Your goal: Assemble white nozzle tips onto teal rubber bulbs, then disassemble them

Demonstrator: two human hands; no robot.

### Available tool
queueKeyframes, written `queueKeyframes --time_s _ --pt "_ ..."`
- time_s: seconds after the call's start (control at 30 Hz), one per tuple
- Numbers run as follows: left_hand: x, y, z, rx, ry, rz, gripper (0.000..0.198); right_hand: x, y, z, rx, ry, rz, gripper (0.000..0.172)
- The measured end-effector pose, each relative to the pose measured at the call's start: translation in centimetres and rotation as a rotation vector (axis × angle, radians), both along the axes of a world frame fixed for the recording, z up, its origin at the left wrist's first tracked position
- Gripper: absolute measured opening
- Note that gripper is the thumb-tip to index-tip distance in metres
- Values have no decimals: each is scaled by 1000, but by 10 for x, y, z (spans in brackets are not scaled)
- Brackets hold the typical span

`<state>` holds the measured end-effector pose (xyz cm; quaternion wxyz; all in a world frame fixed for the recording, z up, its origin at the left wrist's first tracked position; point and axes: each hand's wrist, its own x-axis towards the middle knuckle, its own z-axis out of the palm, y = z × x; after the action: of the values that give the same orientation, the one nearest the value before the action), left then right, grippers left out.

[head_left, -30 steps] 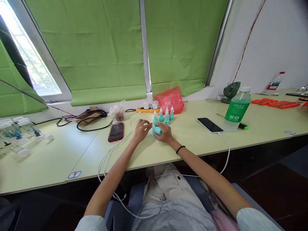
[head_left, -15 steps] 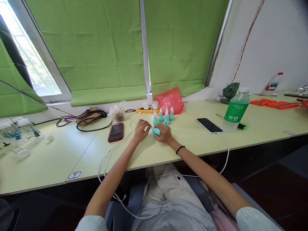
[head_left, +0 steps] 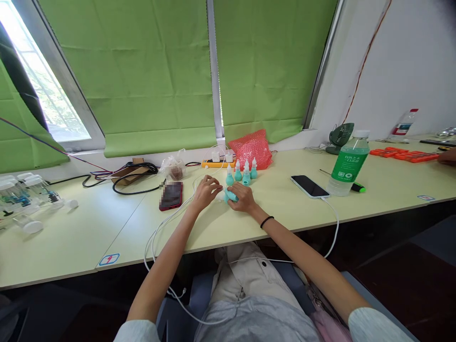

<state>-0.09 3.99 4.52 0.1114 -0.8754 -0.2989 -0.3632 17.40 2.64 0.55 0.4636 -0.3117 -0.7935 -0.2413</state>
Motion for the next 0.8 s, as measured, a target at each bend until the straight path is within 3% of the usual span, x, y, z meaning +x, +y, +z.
queueKeyframes --time_s 0.37,0.8 --pt "0 -4 5 33 72 29 10 0 1 -2 25 -47 -2 24" --pt "4 -8 4 197 224 161 19 0 3 -2 23 -63 -7 24"
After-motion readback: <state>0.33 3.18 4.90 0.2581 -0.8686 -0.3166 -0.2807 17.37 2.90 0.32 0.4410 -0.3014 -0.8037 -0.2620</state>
